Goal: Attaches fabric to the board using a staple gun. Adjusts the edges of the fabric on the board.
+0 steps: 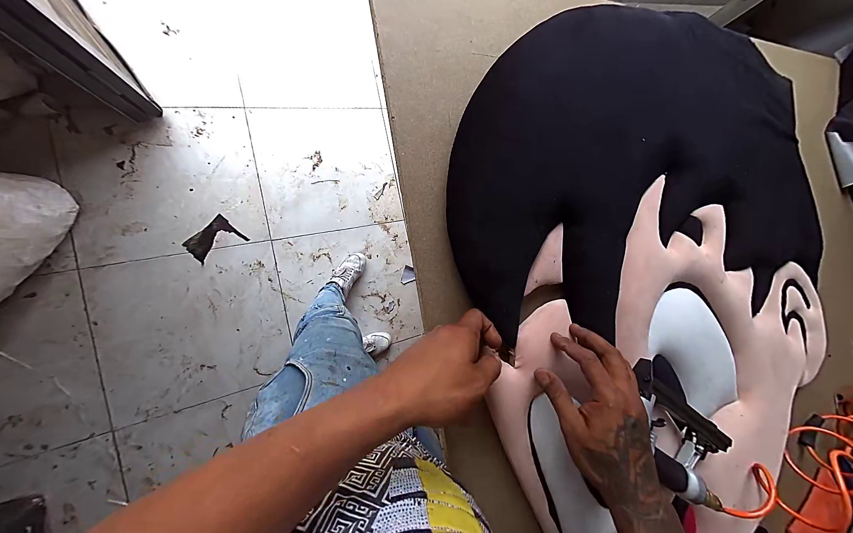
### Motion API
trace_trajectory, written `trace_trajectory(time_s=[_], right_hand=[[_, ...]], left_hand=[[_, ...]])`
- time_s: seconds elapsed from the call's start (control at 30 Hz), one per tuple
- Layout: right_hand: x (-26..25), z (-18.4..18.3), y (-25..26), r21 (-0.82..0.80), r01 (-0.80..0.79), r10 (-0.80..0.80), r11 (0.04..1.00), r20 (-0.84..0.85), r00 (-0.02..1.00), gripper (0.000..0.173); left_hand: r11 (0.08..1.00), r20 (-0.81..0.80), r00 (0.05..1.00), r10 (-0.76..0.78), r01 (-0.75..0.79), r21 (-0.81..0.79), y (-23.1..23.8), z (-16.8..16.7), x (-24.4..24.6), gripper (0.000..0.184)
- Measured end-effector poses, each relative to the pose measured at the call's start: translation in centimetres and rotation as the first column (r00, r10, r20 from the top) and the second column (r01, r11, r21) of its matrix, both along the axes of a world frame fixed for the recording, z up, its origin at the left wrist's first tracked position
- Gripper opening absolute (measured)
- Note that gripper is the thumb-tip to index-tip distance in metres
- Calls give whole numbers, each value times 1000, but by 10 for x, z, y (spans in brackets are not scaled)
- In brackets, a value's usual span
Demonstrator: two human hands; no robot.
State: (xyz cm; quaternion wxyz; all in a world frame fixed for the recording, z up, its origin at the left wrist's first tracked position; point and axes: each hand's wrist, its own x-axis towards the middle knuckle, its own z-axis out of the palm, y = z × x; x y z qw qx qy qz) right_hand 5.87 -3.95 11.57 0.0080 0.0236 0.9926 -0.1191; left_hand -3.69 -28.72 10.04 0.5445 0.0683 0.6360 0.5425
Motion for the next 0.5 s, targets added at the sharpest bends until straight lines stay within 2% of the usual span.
trace_trajectory(time_s=[0.03,0.1,0.17,0.27,0.33,0.37,0.5], right_hand=[[-6,1,0,-1,19,-19,1000,22,1000,53],[-16,1,-1,22,51,-53,998,64,997,64],[-24,-1,-3,51,59,-64,997,91,994,70],[-36,4,-1,58,72,-80,996,144,986,72],[-43,6,2,39,92,-98,995,176,979,76],[-45,7,4,32,103,-108,994,200,974,80],[-54,9,12,39,106,-112,994,238,965,90]], left_hand=[[994,-112,991,-70,60,-90,-2,6,-4,22],[971,-325,933,-156,83,-225,-6,11,-6,20],[962,-576,803,-152,-14,-273,-10,4,-2,17],[974,-877,477,59,-219,-54,-15,-24,3,12],[967,-944,279,174,-228,112,-17,-41,1,12],[963,-951,224,214,-211,167,-17,-50,0,13],[945,-948,116,297,-177,274,-8,-86,-2,14]])
